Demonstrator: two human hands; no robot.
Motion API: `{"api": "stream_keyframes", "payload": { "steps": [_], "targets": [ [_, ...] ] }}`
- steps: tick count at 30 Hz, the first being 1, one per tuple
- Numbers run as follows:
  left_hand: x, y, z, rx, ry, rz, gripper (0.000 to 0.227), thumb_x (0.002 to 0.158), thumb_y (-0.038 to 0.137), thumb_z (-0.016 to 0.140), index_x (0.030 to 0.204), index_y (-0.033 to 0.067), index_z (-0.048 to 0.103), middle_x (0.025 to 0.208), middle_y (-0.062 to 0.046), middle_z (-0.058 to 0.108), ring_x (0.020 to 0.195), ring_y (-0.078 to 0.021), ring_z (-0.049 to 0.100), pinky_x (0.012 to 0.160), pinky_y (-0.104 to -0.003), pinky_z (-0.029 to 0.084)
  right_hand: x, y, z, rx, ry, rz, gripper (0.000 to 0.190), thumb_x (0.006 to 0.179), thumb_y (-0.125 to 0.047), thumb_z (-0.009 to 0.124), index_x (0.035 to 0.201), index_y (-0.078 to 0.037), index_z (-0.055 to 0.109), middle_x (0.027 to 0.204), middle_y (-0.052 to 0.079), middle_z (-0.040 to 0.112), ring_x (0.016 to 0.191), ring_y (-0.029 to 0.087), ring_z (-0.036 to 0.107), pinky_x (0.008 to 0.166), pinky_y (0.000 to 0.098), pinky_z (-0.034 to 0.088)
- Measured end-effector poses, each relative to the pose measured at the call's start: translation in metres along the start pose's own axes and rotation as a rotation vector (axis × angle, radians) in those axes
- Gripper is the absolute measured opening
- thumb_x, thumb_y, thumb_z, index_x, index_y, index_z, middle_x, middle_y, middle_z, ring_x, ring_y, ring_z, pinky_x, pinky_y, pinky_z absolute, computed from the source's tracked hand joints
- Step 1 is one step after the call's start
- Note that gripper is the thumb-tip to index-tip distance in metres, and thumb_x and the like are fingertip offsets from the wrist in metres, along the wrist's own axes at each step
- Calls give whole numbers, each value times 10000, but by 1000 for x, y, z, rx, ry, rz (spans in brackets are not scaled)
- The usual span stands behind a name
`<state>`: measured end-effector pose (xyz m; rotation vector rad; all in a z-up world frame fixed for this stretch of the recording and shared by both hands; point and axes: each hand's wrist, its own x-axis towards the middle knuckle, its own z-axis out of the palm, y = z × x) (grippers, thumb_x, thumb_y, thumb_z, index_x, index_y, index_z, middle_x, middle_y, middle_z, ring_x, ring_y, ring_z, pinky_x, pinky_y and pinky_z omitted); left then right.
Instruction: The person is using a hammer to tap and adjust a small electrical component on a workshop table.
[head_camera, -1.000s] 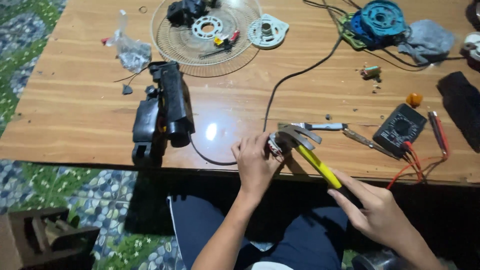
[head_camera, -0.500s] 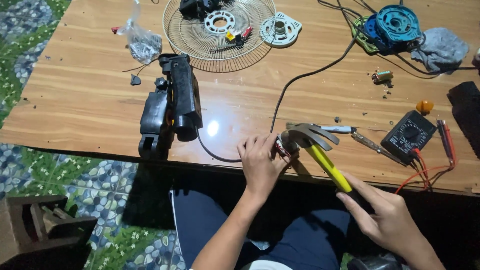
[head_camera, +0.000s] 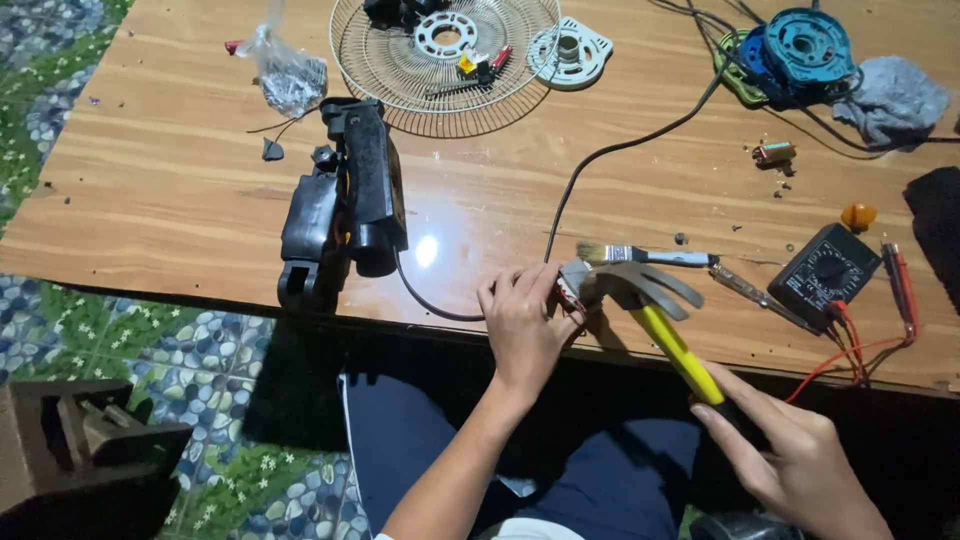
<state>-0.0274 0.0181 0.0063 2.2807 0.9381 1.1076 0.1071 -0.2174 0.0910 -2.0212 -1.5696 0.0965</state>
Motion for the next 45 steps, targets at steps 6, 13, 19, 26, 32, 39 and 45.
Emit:
{"api": "stream_keyframes", "payload": {
  "steps": [6,13,19,26,32,39,45],
  "targets": [
    [0,0,0,14,3,4,632,658,319,954,1212,154,698,1110,-11,759,1023,-263,603,917,-418,363,-3,-2,0,19,-34,38,667,779,-140,781,1409,-34,588,1265,108,748,998,134,791,978,280,610],
    [0,2,0,7,22,25,570,678,282,929,1173,134,687,1086,11,743,1000,-245,602,930,-405,353,-7,1,6,30,20,6,613,789,-121,780,1369,-8,615,1278,113,738,1031,128,773,1000,268,589],
    [-1,0,-2,-8,3,24,575,670,244,925,1171,111,677,1101,-4,734,1017,-250,602,955,-409,358,-5,-2,6,14,-3,60,630,771,-114,786,1369,-2,621,1245,118,749,998,130,777,1005,281,598],
    [-1,-1,-4,-15,-22,21,592,659,259,929,1176,125,672,1121,14,730,1024,-261,596,922,-407,358,0,-2,9,7,17,-21,625,784,-110,785,1371,10,609,1305,127,721,994,127,775,978,263,600],
    [-1,-2,-4,-35,-27,20,595,656,278,928,1168,120,670,1117,0,728,1033,-274,591,907,-405,370,-1,7,11,-24,12,-16,653,775,-131,796,1386,-4,605,1285,122,730,905,105,782,888,249,617],
    [1,1,-7,-59,4,29,561,765,454,849,1174,110,678,1098,-31,739,1023,-283,596,923,-419,377,11,7,11,-28,11,-22,612,794,-156,783,1373,-35,626,1268,83,751,894,92,788,878,237,606],
    [2,4,-9,-50,14,28,505,760,427,865,1102,112,668,1059,-26,735,1016,-284,603,882,-410,386,12,10,15,-1,-17,66,618,770,-165,805,1358,-59,647,1127,43,810,656,29,745,684,225,611]
  ]
}}
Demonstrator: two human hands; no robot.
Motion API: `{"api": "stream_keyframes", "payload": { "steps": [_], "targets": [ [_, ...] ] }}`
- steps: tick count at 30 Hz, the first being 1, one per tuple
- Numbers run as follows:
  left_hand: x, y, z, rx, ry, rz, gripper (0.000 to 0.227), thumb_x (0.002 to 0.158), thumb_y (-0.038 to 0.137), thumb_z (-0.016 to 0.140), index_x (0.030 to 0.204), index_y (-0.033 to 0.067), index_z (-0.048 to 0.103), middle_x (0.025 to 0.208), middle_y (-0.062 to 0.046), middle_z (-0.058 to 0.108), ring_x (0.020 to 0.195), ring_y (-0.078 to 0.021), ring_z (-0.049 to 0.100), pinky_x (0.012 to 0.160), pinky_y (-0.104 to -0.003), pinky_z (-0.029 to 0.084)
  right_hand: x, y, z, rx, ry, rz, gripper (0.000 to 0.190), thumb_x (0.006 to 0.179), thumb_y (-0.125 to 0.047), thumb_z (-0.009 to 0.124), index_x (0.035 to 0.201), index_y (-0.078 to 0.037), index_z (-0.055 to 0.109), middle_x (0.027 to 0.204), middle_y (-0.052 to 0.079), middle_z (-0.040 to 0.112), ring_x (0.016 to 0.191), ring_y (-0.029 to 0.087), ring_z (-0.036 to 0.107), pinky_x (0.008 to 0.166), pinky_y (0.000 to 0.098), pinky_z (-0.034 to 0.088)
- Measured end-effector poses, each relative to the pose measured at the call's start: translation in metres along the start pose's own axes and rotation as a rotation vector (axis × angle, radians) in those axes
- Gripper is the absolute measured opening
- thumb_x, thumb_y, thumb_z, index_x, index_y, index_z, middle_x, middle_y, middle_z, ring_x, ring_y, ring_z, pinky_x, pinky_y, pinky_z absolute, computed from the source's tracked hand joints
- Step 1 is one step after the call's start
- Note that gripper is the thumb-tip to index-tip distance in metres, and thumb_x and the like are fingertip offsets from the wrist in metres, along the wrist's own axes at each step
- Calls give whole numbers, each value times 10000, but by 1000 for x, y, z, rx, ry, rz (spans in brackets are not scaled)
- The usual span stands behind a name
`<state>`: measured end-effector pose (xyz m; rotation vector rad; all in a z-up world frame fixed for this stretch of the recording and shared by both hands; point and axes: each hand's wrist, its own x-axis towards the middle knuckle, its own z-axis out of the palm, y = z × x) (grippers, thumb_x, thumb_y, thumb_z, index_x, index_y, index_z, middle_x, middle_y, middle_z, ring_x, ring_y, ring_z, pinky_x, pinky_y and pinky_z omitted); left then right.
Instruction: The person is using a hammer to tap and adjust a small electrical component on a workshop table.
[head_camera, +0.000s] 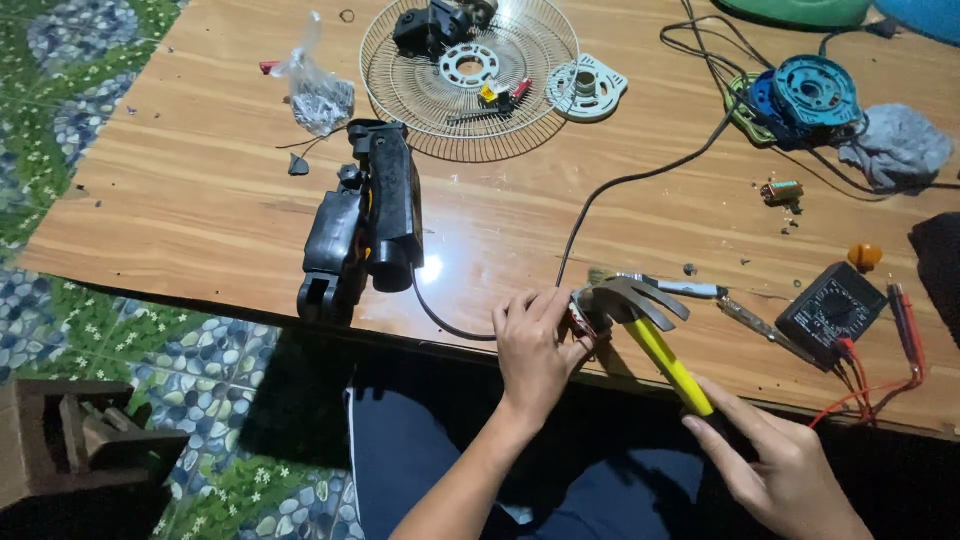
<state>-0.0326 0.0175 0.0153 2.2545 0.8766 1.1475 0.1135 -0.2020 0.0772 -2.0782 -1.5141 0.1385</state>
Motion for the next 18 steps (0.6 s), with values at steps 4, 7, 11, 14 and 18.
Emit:
{"api": "stream_keyframes", "payload": {
  "steps": [4,7,11,14,18],
  "targets": [
    [3,1,0,11,22,16,527,779,470,835,1153,127,690,1040,-4,742,959,-264,596,869,-403,382,1,8,5,-17,44,22,640,776,-173,811,1388,-87,644,756,-7,787,471,51,554,519,231,511],
    [1,1,0,1,16,9,512,786,446,847,1145,114,695,1042,-26,744,967,-266,602,859,-404,389,4,5,3,0,46,-40,615,798,-165,792,1385,-66,641,924,3,813,577,23,612,633,227,536],
    [2,1,-1,2,14,12,533,812,478,796,1198,126,690,1074,-14,748,982,-260,604,871,-411,386,8,5,4,-15,60,-81,588,791,-161,797,1352,-63,651,1104,42,811,666,21,733,720,216,579],
    [3,2,-2,-8,21,9,540,819,490,791,1204,122,696,1075,-18,754,988,-257,611,880,-412,388,10,9,4,-6,36,-65,608,784,-172,799,1362,-66,645,1137,58,805,710,43,777,739,227,596],
    [2,2,-1,-12,30,10,536,823,511,775,1171,109,703,1051,-17,751,989,-254,612,903,-420,396,11,5,3,-4,42,-40,602,788,-173,790,1365,-68,650,1170,67,797,788,63,794,794,240,606]
  ]
}}
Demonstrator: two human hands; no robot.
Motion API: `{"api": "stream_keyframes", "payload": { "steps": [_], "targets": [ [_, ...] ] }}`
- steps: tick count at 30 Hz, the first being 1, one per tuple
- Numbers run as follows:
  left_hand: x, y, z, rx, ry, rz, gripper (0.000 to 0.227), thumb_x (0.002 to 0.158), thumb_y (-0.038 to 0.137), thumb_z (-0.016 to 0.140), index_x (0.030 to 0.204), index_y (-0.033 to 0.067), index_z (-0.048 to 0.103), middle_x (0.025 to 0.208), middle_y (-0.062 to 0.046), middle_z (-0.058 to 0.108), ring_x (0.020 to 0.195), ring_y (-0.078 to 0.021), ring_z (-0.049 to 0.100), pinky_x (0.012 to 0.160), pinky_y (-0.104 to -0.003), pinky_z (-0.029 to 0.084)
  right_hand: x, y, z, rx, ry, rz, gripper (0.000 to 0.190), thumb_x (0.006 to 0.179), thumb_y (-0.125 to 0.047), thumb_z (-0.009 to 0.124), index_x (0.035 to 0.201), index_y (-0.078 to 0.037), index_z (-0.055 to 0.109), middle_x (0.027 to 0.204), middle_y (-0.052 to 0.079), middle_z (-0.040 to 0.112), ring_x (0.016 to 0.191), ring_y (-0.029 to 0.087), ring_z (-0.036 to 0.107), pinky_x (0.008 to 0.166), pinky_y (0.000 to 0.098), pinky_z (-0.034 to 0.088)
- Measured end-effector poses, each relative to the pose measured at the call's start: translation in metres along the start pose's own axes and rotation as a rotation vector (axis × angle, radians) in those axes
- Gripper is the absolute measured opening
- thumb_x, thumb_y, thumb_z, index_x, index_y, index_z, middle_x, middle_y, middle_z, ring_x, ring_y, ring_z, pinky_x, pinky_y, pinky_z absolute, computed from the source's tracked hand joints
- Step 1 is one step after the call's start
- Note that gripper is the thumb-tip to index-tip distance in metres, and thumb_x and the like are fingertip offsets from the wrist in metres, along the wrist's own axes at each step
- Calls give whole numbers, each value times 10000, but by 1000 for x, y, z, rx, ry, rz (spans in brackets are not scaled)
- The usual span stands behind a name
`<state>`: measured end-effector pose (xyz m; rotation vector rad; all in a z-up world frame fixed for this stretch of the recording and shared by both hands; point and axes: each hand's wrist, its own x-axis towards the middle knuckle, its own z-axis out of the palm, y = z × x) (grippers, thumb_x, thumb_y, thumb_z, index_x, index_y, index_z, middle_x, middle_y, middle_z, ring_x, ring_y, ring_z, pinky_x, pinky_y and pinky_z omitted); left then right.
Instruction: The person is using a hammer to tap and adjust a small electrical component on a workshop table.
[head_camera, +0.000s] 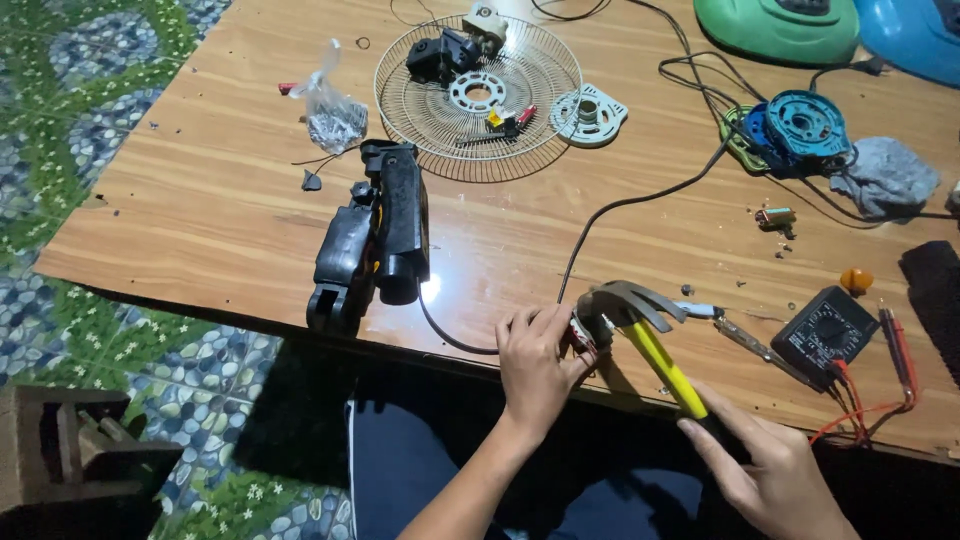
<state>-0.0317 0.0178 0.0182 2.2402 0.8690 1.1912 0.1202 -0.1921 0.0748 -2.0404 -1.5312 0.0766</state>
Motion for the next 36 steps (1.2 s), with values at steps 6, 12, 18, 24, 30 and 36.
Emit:
{"api": "stream_keyframes", "payload": {
  "steps": [6,12,18,24,30,36],
  "targets": [
    [0,-1,0,21,-14,9,527,801,439,829,1194,113,695,1103,-26,749,1011,-257,614,887,-414,382,3,2,-1,7,-9,-59,599,780,-165,801,1347,-48,649,1236,87,773,872,73,795,852,243,591],
    [0,-2,0,-11,-9,2,545,758,393,875,1188,106,703,1062,-33,755,1014,-264,623,894,-417,387,1,2,0,19,-48,16,620,793,-192,792,1387,-102,641,1104,22,828,655,56,754,730,235,569],
    [0,1,-7,-83,-50,5,529,739,392,902,1160,135,713,1011,-17,774,990,-242,651,914,-387,374,-4,4,2,42,-41,24,642,778,-187,802,1388,-78,635,1152,40,816,729,42,795,756,227,606],
    [1,5,-11,-126,-43,-7,455,797,395,852,1128,114,718,985,-20,767,989,-244,660,967,-426,365,-7,1,0,37,-22,15,628,778,-173,800,1379,-79,641,1175,43,807,817,28,795,791,230,615],
    [-8,5,-3,29,-51,-8,528,686,412,934,1063,118,709,943,-10,764,1134,-324,661,1090,-658,278,-13,-3,-6,28,-15,47,619,772,-173,793,1366,-76,647,1189,77,796,869,59,804,786,227,645],
    [-12,20,-8,-79,-34,-95,440,704,459,904,941,140,716,839,15,733,1099,-309,639,1043,-620,273,-25,-21,-13,12,116,204,534,726,-117,826,1248,-51,738,1149,108,796,984,75,749,967,231,555]
  ]
}}
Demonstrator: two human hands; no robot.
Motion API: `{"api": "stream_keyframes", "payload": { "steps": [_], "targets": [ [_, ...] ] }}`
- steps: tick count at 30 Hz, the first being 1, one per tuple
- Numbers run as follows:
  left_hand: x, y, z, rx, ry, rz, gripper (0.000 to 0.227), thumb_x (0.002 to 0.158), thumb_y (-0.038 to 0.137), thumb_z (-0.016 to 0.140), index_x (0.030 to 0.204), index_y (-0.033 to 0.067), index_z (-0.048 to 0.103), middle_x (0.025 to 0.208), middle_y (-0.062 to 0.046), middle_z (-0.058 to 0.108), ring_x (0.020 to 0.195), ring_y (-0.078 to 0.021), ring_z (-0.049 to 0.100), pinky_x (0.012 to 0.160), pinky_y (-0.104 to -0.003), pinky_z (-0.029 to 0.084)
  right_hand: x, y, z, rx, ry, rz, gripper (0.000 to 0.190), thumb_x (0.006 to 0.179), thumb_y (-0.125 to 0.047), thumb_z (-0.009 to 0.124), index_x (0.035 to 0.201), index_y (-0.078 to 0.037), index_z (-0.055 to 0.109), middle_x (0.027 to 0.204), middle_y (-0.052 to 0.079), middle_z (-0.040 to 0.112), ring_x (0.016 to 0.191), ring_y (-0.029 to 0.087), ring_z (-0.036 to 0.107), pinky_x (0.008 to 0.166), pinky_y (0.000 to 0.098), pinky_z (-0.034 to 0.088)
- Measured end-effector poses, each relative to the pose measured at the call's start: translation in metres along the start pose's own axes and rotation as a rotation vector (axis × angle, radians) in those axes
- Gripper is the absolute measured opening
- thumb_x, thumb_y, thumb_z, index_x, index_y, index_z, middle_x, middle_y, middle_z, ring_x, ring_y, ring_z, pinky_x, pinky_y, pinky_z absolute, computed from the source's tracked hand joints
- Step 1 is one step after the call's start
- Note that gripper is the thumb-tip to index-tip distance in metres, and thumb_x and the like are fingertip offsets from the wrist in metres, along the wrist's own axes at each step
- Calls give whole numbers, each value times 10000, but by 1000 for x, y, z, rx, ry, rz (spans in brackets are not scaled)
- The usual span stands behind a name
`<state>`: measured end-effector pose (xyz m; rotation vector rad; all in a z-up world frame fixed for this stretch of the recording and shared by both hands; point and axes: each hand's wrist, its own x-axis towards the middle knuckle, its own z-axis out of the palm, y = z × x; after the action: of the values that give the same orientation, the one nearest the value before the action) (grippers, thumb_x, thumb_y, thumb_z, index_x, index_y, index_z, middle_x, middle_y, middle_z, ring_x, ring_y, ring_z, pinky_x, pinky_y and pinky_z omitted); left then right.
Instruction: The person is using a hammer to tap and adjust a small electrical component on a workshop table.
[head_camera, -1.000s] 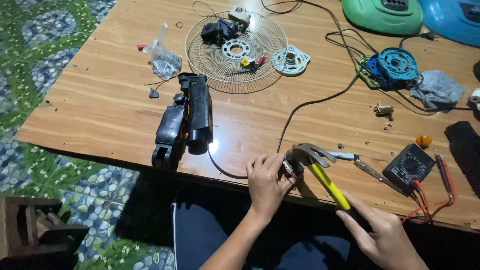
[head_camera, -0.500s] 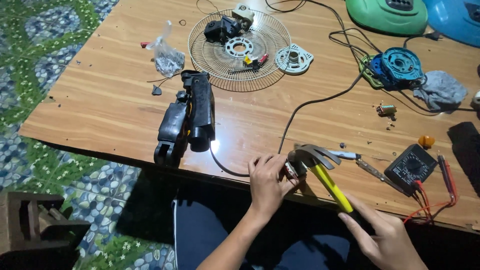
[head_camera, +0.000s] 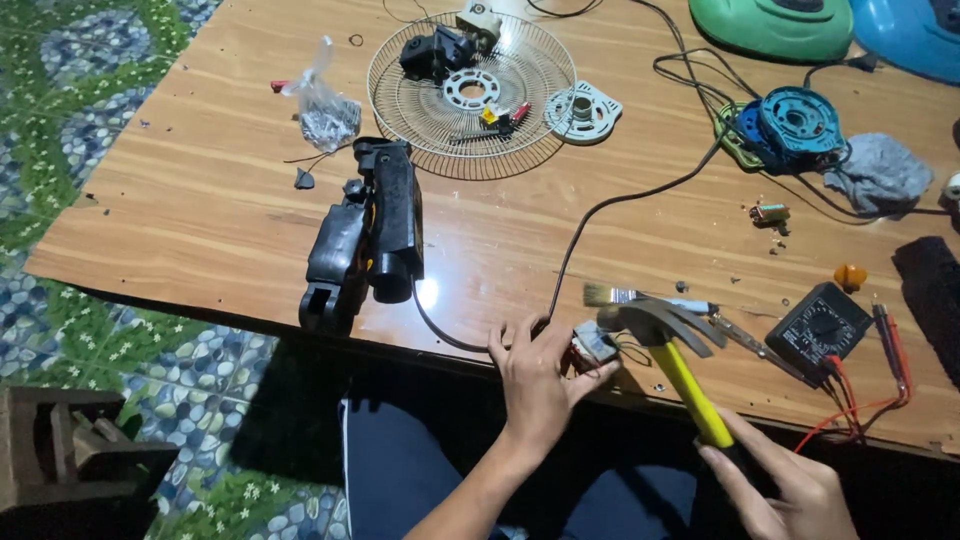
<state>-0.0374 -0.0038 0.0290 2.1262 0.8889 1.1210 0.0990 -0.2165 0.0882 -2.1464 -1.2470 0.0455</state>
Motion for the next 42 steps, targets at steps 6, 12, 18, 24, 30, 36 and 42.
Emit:
{"api": "stream_keyframes", "payload": {
  "steps": [6,12,18,24,30,36,42],
  "targets": [
    [1,14,7,82,69,-18,427,986,444,545,758,108,676,715,-61,703,1084,-326,625,977,-577,306,-4,-35,-13,85,46,263,511,764,-41,785,1273,-58,746,1048,95,831,907,104,779,950,211,554],
    [-2,16,21,352,30,-38,404,994,362,511,807,59,701,1023,-142,603,1050,-346,525,959,-624,325,-22,11,-4,6,10,55,585,742,-119,823,1314,-83,709,1072,54,818,739,26,762,791,166,581],
    [7,1,20,371,166,32,367,1082,274,420,1248,45,654,863,-124,599,782,-303,515,808,-472,353,-28,12,3,-16,7,-33,573,756,-136,818,1310,-51,699,1185,84,778,879,59,763,850,193,584],
    [4,10,12,227,94,143,572,1056,483,394,1380,51,581,1267,-153,617,1178,-329,582,1042,-683,327,-20,2,0,35,-27,-1,576,773,-133,796,1333,-58,686,1185,83,786,879,62,772,862,190,581],
    [-4,-5,8,330,-112,177,1008,674,521,886,1451,53,447,1402,-127,541,1419,-347,453,1135,-803,188,-12,8,-1,25,-75,-110,583,777,-142,791,1333,-24,662,1175,101,786,811,49,772,801,201,607],
    [0,-22,6,226,-91,122,743,667,567,899,1169,99,614,1093,-57,664,1097,-273,609,1105,-738,255,-3,-5,-8,5,-107,-25,607,765,-165,776,1348,-56,649,1080,76,809,534,47,715,440,173,647],
    [7,-30,4,231,-34,182,699,707,741,676,992,104,627,1124,-57,640,1225,-340,564,1049,-753,266,-1,5,-1,-24,-130,-158,618,778,-156,794,1370,-57,642,1158,63,797,765,25,774,724,209,612]
  ]
}}
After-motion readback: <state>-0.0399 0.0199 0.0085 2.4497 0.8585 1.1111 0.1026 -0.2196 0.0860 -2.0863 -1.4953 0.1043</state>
